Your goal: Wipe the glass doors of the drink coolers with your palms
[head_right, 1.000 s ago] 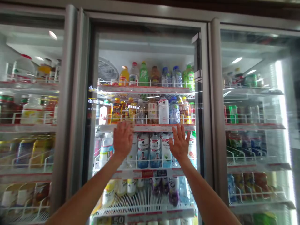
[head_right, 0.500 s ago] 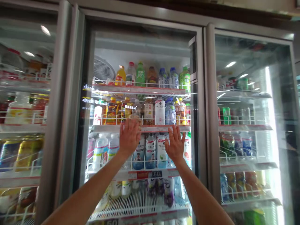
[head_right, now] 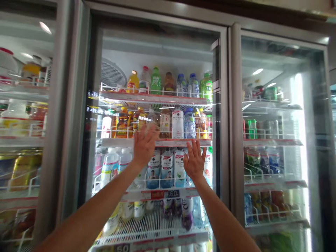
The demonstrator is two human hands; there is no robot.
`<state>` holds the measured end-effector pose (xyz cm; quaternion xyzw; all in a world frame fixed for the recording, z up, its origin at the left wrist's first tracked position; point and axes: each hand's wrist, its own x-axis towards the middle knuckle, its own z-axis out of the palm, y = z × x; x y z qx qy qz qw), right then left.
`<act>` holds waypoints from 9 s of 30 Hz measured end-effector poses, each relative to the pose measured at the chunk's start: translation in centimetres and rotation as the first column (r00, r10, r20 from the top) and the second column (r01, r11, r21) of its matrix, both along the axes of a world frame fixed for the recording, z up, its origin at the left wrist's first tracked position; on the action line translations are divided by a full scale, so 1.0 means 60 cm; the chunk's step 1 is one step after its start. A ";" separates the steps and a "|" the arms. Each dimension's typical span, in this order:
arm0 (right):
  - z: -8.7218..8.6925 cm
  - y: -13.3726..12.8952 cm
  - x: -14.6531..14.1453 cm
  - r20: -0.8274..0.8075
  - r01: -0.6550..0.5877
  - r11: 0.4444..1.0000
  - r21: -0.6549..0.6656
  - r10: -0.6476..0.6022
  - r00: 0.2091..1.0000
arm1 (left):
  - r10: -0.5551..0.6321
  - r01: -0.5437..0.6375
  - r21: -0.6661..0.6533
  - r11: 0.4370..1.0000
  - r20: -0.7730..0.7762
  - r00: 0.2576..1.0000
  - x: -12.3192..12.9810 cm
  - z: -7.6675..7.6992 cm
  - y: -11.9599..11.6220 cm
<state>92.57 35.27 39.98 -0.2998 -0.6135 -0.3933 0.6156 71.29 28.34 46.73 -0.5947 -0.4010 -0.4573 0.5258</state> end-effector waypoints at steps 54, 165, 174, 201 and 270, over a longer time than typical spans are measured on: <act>-0.006 0.002 0.003 0.028 0.003 1.000 0.021 -0.004 1.000 | 0.096 -0.142 0.127 0.982 0.312 0.945 -0.134 -0.095 -0.052; -0.055 -0.044 -0.044 0.170 -0.192 0.981 -0.025 0.194 0.966 | 0.029 -0.030 -0.056 0.998 -0.019 0.999 -0.022 0.108 0.005; 0.010 -0.078 -0.028 0.185 -0.343 0.938 0.043 0.330 0.926 | 0.071 -0.094 0.041 0.995 0.391 0.918 -0.165 0.192 -0.043; 0.236 0.007 -0.009 -0.242 -0.096 0.995 -0.005 0.092 0.966 | 0.190 -0.190 0.041 0.981 0.009 0.982 -0.166 0.047 -0.044; -0.025 -0.034 -0.015 -0.091 -0.089 0.989 -0.119 0.078 0.993 | 0.203 -0.184 -0.143 0.973 0.137 0.970 -0.144 -0.105 -0.070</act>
